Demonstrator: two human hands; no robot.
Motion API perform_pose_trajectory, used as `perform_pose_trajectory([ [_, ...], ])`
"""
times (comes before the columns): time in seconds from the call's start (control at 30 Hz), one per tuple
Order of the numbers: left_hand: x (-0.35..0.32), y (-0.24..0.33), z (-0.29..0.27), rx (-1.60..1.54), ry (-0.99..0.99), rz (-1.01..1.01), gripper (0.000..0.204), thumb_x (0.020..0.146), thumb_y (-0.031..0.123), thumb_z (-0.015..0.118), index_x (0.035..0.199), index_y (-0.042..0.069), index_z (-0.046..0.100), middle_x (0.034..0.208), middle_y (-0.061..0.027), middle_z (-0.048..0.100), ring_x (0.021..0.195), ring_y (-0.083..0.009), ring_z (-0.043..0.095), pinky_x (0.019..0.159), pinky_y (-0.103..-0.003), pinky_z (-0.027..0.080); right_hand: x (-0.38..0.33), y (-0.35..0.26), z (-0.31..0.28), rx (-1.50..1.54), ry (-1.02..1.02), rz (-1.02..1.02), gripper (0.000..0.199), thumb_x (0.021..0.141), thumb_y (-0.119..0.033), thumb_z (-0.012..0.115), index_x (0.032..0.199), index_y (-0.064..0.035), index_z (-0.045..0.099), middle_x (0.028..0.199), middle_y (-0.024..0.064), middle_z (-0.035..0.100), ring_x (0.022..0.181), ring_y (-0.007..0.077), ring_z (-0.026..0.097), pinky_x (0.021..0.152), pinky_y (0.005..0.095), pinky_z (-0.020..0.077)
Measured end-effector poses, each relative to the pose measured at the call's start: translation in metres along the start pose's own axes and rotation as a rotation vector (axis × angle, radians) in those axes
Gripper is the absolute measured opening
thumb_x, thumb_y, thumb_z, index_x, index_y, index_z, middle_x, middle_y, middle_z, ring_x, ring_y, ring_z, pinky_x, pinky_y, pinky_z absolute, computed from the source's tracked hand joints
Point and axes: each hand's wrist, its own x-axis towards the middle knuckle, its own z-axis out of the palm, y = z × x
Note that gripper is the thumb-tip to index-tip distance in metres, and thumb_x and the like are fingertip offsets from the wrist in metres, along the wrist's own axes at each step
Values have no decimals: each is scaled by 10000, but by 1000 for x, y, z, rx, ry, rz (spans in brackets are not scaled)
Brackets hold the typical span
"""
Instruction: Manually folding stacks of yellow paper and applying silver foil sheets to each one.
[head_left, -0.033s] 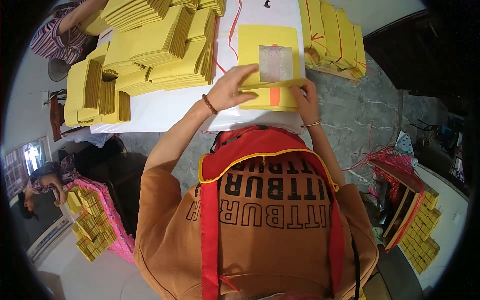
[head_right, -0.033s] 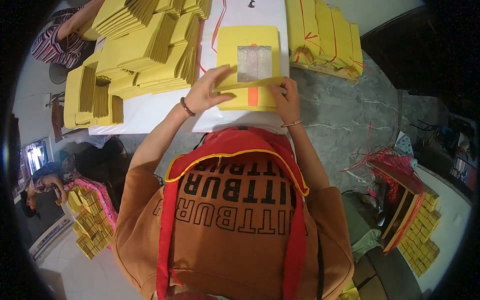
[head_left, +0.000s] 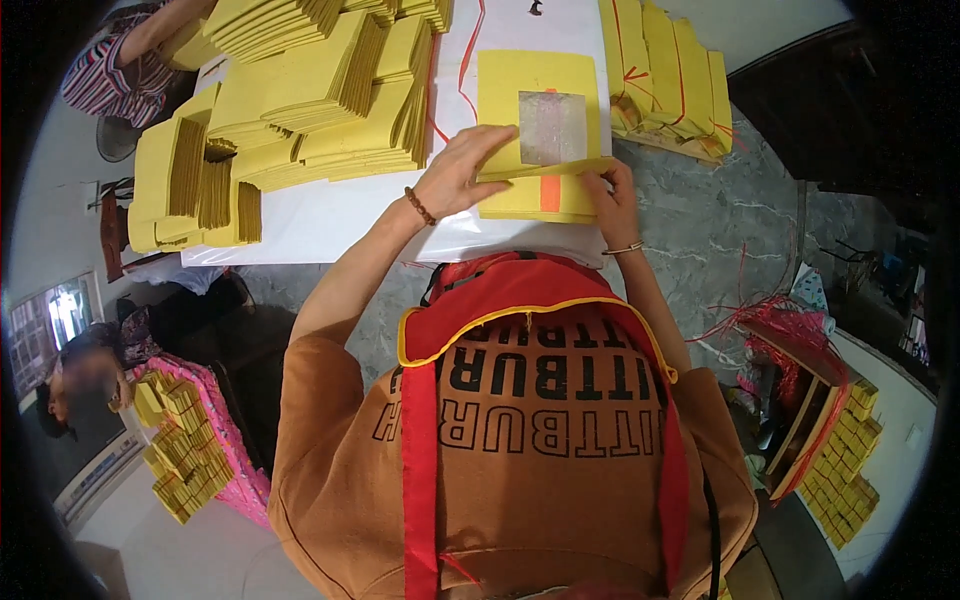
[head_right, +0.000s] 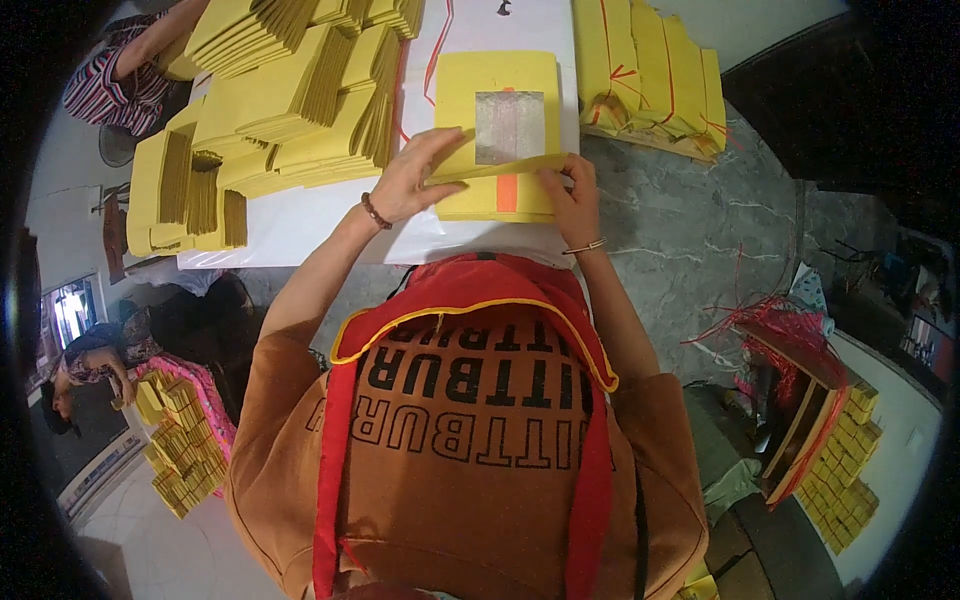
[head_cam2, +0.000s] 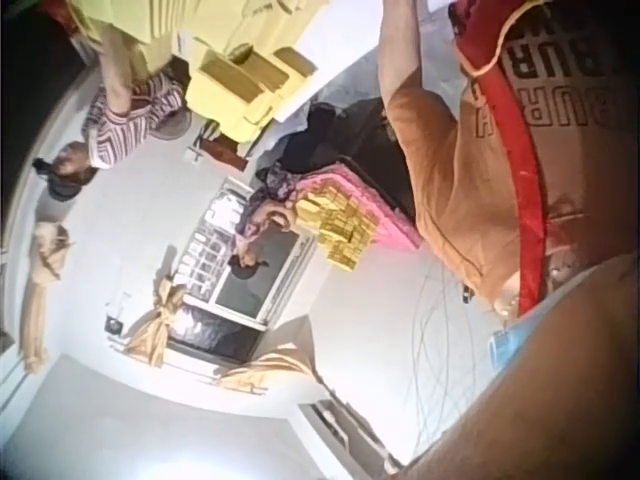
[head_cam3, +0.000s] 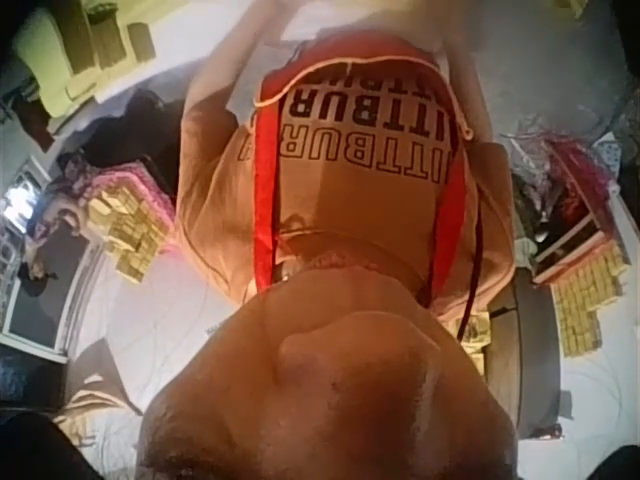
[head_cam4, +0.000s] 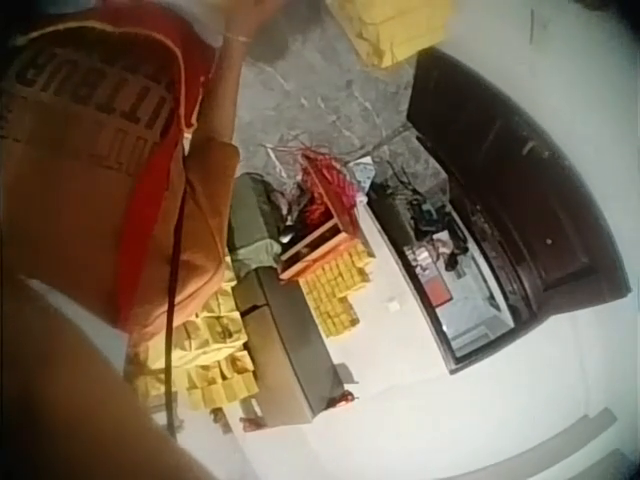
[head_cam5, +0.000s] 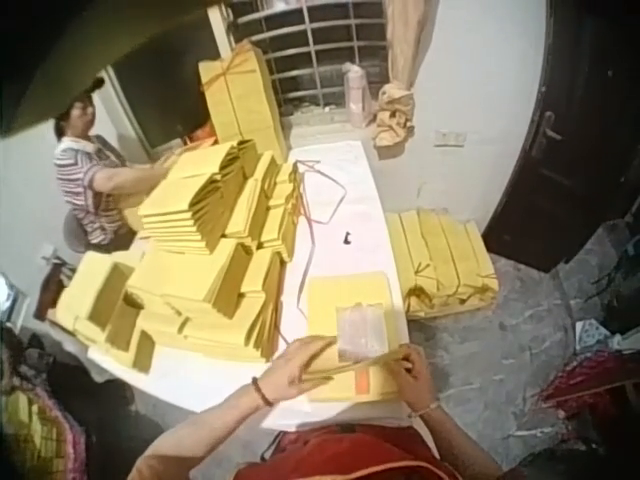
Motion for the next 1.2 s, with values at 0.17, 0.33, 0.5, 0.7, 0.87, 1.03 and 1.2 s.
perform_pose_trajectory([
  [0.17, 3, -33, 8, 431, 24, 325, 405, 687, 11, 621, 1085, 85, 602, 1202, -110, 537, 1174, -302, 451, 969, -389, 392, 1, -15, -2, 23, -43, 36, 295, 790, -143, 666, 1048, -33, 576, 1149, 116, 483, 1068, 226, 494, 923, 325, 410],
  [0.33, 2, -31, 13, 469, 104, 374, 359, 726, 59, 612, 1083, 87, 598, 1178, -119, 542, 1164, -303, 459, 953, -399, 397, 19, -34, -3, -352, -76, -331, 610, 713, -140, 697, 1270, -80, 457, 1402, 172, 333, 1280, 338, 339, 1049, 397, 286],
  [0.5, 1, -20, 11, 422, 175, 376, 360, 728, 54, 593, 1086, 92, 599, 1163, -127, 542, 1140, -298, 473, 926, -393, 407, 31, -23, -6, -321, -129, -451, 445, 732, -119, 675, 1159, -103, 551, 1354, 166, 411, 1273, 345, 359, 1043, 423, 280],
  [0.7, -13, 5, 3, 514, 160, 478, 345, 729, 50, 562, 1067, 103, 611, 1130, -122, 556, 1096, -285, 504, 889, -392, 421, 21, -32, -17, -396, -224, -550, 233, 725, -120, 676, 946, -135, 603, 1222, 96, 551, 1210, 290, 461, 1000, 419, 305],
  [0.87, -36, 9, 12, 386, 56, 449, 302, 743, 84, 569, 1041, 107, 616, 1095, -103, 575, 1014, -260, 554, 879, -367, 438, -4, -59, -30, -374, -527, -410, 198, 723, -157, 679, 892, -136, 577, 1141, 38, 604, 1158, 234, 518, 979, 402, 307],
  [1.03, -28, 0, 15, 155, 112, 259, 258, 812, 99, 561, 1065, 47, 548, 929, -190, 605, 846, -358, 597, 700, -388, 487, -2, -57, -31, -269, -510, -114, 204, 800, -203, 633, 978, -111, 596, 1049, 43, 639, 1065, 169, 550, 936, 360, 346],
  [1.2, -1, 8, 21, 25, 166, -307, 225, 905, 183, 505, 1008, -17, 520, 684, -209, 571, 637, -370, 574, 576, -429, 434, 12, -59, -15, 69, -345, 309, 253, 836, -158, 612, 1056, -37, 576, 1012, 74, 639, 930, 125, 571, 796, 291, 440],
])
